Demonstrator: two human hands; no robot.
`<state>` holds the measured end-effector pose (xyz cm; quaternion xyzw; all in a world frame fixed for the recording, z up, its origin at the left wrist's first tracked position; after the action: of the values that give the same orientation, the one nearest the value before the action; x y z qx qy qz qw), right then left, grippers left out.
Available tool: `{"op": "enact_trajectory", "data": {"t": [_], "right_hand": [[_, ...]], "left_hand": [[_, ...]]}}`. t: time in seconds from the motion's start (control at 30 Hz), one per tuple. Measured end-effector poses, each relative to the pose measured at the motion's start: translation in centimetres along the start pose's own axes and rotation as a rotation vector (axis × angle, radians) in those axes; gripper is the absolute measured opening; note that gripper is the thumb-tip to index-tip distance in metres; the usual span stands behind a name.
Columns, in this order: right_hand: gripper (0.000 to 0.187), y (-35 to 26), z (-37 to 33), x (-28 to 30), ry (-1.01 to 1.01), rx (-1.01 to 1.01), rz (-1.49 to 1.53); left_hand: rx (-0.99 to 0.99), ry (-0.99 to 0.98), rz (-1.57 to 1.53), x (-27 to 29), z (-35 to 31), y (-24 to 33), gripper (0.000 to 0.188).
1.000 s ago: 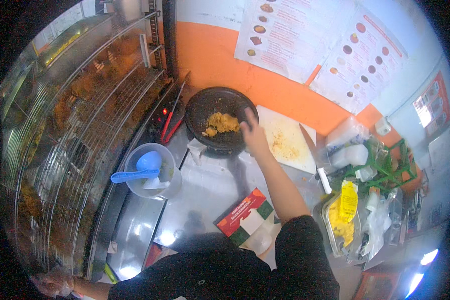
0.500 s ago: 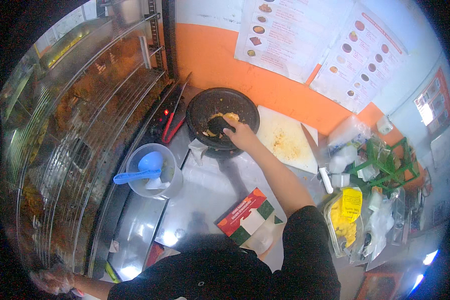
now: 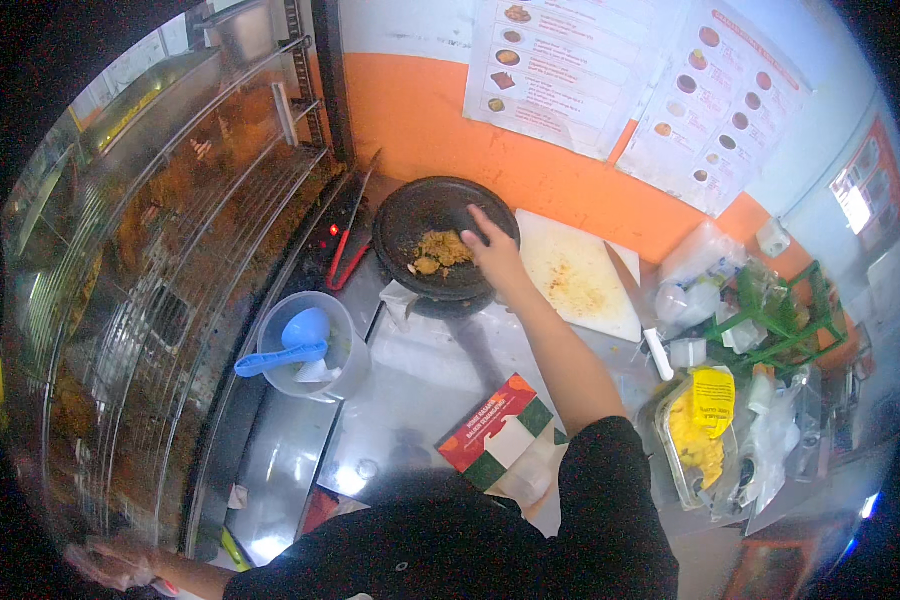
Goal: The person retrieves a receipt and places it on a food warmer, then opens a cooler to take out a white rice cake. They open a takeout box, place the rice cake inside, add a portion of fried chicken, and include a yellow condiment. The person writes on the receipt, closes the box, and places it into a plastic bag.
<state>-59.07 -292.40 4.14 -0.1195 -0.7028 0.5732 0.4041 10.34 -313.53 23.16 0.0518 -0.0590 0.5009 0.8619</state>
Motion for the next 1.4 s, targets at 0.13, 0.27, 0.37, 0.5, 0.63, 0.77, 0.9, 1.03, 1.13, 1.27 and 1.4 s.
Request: {"op": "enact_trajectory", "data": {"t": [0.13,0.27,0.37,0.5,0.63,0.77,0.9,1.03,1.13,1.27,1.4], "right_hand": [[0.078,1.2,-2.3,3.3,0.286,-0.012,-0.542],[0.089,3.7,-3.6,4.6,0.208,-0.233,-0.696],[0.091,4.3,-4.0,4.2,0.187,-0.154,-0.777],[0.092,5.5,-4.4,3.4,0.192,-0.116,-0.813],[0.092,6.7,-5.0,3.4,0.202,-0.161,-0.758],[0.089,7.2,-5.3,3.5,0.252,-0.108,-0.657],[0.085,8.5,-5.3,3.2,0.259,-0.173,-0.553],[0.083,8.7,-5.2,3.2,0.236,-0.201,-0.512],[0.082,8.5,-5.4,3.5,0.212,-0.229,-0.479],[0.081,8.6,-5.4,3.8,0.21,-0.244,-0.35],[0.08,10.0,-4.8,3.7,0.257,-0.246,-0.152]], "left_hand": [[0.136,-0.081,-0.582,-3.8,0.6,7.5,0.051],[-0.337,-0.612,-1.041,-11.6,1.0,24.6,0.046],[-0.714,-1.185,-1.192,-18.9,-1.8,39.3,0.03],[-1.133,-1.548,-0.954,-24.9,-9.5,52.8,0.029],[-1.443,-1.68,-0.683,-28.3,-16.8,57.5,0.028],[-1.387,-1.679,-0.679,-29.9,-19.1,58.9,0.025],[-1.238,-1.833,-0.768,-31.5,-20.0,59.4,0.027],[-1.389,-1.725,-0.635,-32.4,-21.5,60.3,0.032],[-1.204,-1.806,-0.681,-33.0,-21.6,60.5,0.032],[-1.079,-1.851,-0.762,-32.8,-20.5,60.8,0.032],[-0.466,-2.121,-1.202,-33.8,-19.4,61.6,0.031]]}}
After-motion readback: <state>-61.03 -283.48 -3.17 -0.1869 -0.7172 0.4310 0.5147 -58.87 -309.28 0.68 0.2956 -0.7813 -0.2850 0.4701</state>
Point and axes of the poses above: each hand's wrist, its own z-axis towards the middle knuckle, its own x-axis out of the back of the hand, y = z × x, the point moved 6 cm from there along z, towards the middle knuckle, and after that the axes turned 15 degrees about -y, right-handed, at the moved point
